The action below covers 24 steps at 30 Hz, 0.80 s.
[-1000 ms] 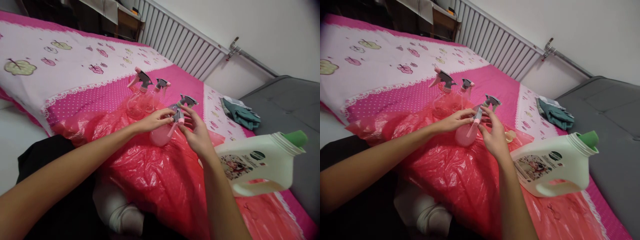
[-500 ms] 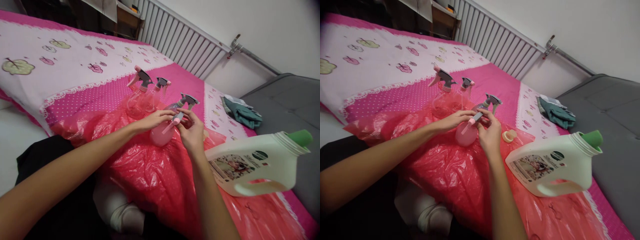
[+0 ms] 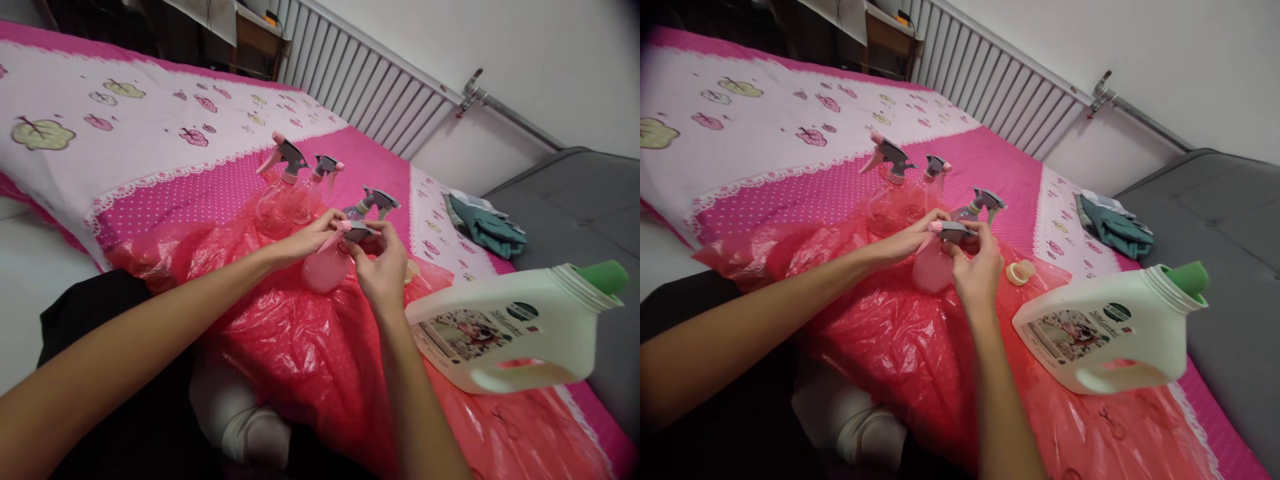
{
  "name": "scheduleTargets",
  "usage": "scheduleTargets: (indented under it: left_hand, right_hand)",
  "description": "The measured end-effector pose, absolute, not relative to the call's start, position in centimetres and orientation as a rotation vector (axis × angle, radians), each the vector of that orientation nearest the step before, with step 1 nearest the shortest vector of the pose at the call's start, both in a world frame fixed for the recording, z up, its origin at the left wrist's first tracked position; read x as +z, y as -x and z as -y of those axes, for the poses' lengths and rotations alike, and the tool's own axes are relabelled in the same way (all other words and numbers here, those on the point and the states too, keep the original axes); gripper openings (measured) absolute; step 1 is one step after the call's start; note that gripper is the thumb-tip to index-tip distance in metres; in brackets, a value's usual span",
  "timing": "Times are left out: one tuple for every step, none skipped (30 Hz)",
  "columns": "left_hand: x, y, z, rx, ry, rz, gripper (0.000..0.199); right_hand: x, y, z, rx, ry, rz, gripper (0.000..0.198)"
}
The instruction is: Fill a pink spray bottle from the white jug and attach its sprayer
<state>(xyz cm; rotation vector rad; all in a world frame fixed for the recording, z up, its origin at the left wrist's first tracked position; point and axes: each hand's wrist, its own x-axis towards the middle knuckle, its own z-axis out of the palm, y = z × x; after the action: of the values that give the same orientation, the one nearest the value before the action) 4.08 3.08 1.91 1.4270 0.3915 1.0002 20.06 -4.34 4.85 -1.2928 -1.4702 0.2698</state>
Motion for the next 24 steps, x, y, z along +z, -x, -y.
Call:
scheduleTargets:
  left_hand:
    - [1.8, -4.1, -3.2, 1.002, -1.417, -0.382, 0.043]
    - [1.7, -4.2, -3.4, 1.006, -1.407, -0.372, 0.043]
    - [1.6, -4.4, -3.5, 1.008, -1.395, -0.362, 0.045]
    - [1.4, -4.5, -3.6, 1.011, -1.382, -0.353, 0.048]
    - [1.2, -4.6, -3.6, 1.015, -1.367, -0.346, 0.054]
    - [1.0, -4.8, -3.6, 1.019, -1.35, -0.344, 0.061]
    - [0.7, -5.0, -3.5, 1.024, -1.332, -0.347, 0.069]
    - [0.5, -5.1, -3.4, 1.029, -1.315, -0.353, 0.076]
    - [0.3, -5.3, -3.2, 1.041, -1.3, -0.364, 0.081]
    - [0.2, -5.4, -3.0, 1.064, -1.287, -0.381, 0.084]
    - [0.1, -5.6, -2.8, 1.099, -1.275, -0.405, 0.085]
    - [-0.1, -5.7, -2.7, 1.144, -1.266, -0.433, 0.084]
    - [-0.1, -5.9, -2.6, 1.196, -1.261, -0.464, 0.082]
    - [-0.2, -6.0, -2.5, 1.248, -1.263, -0.496, 0.079]
    - [-0.3, -6.1, -2.5, 1.3, -1.271, -0.528, 0.076]
    - [-0.4, -6.2, -2.5, 1.35, -1.287, -0.559, 0.072]
    - [-0.4, -6.2, -2.4, 1.404, -1.309, -0.594, 0.069]
    - [-0.4, -6.2, -2.3, 1.469, -1.332, -0.637, 0.066]
    - [-0.4, -6.1, -2.2, 1.541, -1.357, -0.686, 0.064]
    - [-0.2, -6.0, -2.0, 1.612, -1.385, -0.735, 0.061]
    - [0.0, -5.8, -1.8, 1.674, -1.419, -0.779, 0.055]
    - [0.3, -5.6, -1.4, 1.72, -1.462, -0.813, 0.047]
    - [0.7, -5.4, -1.1, 1.742, -1.516, -0.832, 0.035]
    - [1.1, -5.2, -0.6, 1.74, -1.58, -0.836, 0.023]
  right_hand:
    - [4.8, -19.9, 4.4, 0.253, 1.3, 1.457, 0.035]
    - [4.7, -19.6, 4.5, 0.237, 1.307, 1.442, 0.034]
    - [4.6, -19.4, 4.6, 0.221, 1.315, 1.427, 0.034]
    - [4.5, -19.1, 4.7, 0.204, 1.324, 1.411, 0.033]
    - [4.4, -18.9, 4.8, 0.185, 1.334, 1.395, 0.033]
    - [4.2, -18.6, 4.9, 0.164, 1.343, 1.378, 0.033]
    - [4.1, -18.4, 5.0, 0.142, 1.353, 1.361, 0.033]
    - [4.0, -18.1, 5.0, 0.121, 1.362, 1.347, 0.032]
    - [4.0, -18.0, 5.1, 0.102, 1.371, 1.334, 0.032]
    - [3.9, -17.8, 5.1, 0.087, 1.38, 1.325, 0.032]
    - [3.9, -17.7, 5.1, 0.078, 1.388, 1.32, 0.032]
    - [3.9, -17.6, 5.1, 0.072, 1.395, 1.316, 0.033]
    - [3.9, -17.6, 5.0, 0.069, 1.401, 1.312, 0.033]
    - [3.9, -17.5, 5.0, 0.067, 1.406, 1.305, 0.034]
    - [3.9, -17.4, 4.9, 0.065, 1.411, 1.294, 0.034]
    - [3.9, -17.3, 4.8, 0.065, 1.417, 1.281, 0.034]
    - [3.9, -17.2, 4.7, 0.066, 1.424, 1.265, 0.034]
    - [3.9, -17.0, 4.6, 0.068, 1.433, 1.248, 0.034]
    - [3.9, -16.9, 4.5, 0.071, 1.442, 1.231, 0.035]
    - [3.9, -16.8, 4.4, 0.073, 1.452, 1.214, 0.036]
    - [3.8, -16.7, 4.3, 0.074, 1.46, 1.198, 0.037]
    - [3.8, -16.7, 4.3, 0.074, 1.466, 1.184, 0.038]
    - [3.7, -16.7, 4.3, 0.075, 1.47, 1.172, 0.038]
    - [3.7, -16.6, 4.3, 0.077, 1.474, 1.161, 0.038]
